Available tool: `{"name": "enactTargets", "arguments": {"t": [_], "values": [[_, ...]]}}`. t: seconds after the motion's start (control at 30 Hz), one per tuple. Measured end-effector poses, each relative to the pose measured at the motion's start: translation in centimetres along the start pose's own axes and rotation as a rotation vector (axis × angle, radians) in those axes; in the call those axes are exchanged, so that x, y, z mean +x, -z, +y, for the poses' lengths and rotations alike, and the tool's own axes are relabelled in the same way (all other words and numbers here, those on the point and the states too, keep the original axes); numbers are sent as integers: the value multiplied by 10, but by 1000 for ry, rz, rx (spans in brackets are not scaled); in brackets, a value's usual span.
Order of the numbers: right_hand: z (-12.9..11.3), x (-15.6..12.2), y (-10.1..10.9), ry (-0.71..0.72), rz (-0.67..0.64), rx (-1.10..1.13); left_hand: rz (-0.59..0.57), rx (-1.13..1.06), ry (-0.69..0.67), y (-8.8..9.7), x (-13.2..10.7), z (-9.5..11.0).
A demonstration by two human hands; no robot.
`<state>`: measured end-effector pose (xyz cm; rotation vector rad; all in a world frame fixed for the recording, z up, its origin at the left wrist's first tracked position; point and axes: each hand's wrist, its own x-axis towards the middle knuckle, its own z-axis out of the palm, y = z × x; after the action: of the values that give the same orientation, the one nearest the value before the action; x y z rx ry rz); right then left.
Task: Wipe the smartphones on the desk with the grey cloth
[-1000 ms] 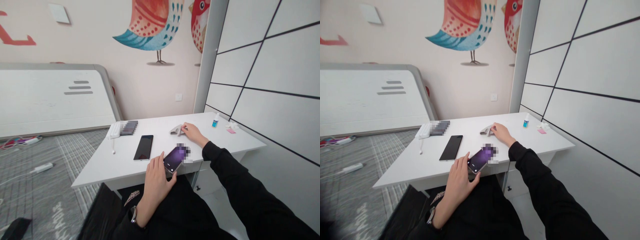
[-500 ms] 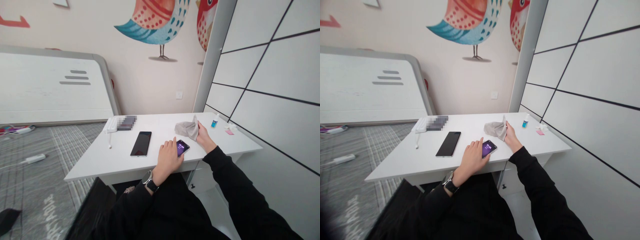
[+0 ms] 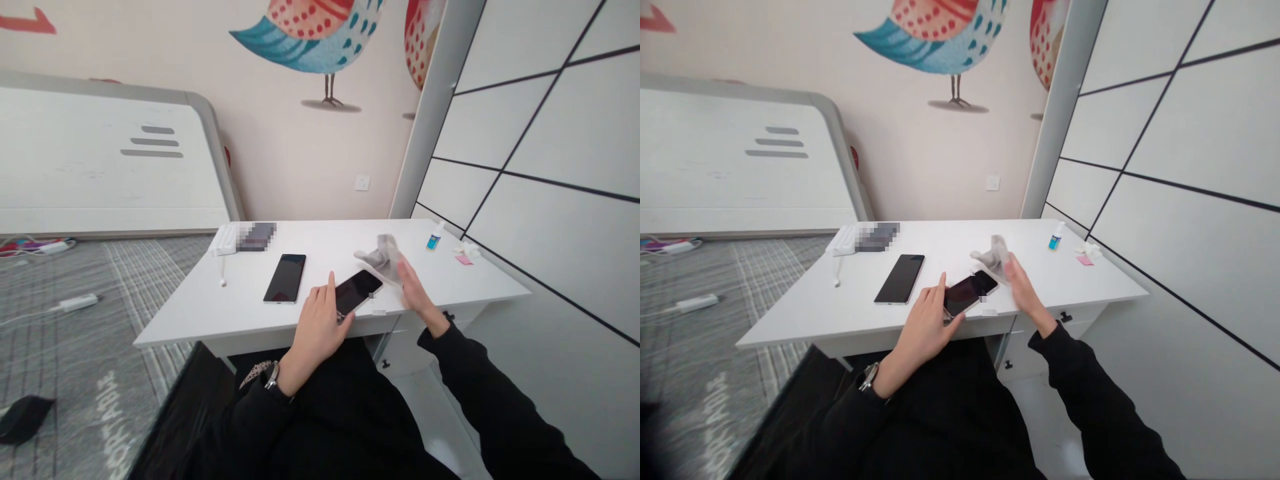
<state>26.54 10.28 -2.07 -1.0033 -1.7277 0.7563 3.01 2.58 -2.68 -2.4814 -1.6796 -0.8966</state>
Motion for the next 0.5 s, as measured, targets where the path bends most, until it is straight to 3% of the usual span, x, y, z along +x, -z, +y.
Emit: {"name": "enactTargets", "arguments": {"t": [0.07, 0.1, 0.17, 0.27, 0.33, 0.43, 0.5], "values": [[-9, -21, -11, 84, -169, -89, -4, -20, 25, -2, 2, -1], [-13, -28, -16, 202, -336, -240, -2, -24, 32, -3, 3, -2], [-18, -34, -20, 321, -489, -499, 18, -27, 28, -6, 3, -3], [-19, -31, -19, 238, -366, -774, 59, -48, 30, -8, 3, -4], [-20, -31, -21, 215, -326, -820, 69, -56, 40, -8, 2, -5], [-23, -34, -26, 371, -492, -713, 54, -17, 45, -8, 2, -5], [-25, -34, -28, 380, -528, -684, 61, 3, 45, -9, 2, -5]]}}
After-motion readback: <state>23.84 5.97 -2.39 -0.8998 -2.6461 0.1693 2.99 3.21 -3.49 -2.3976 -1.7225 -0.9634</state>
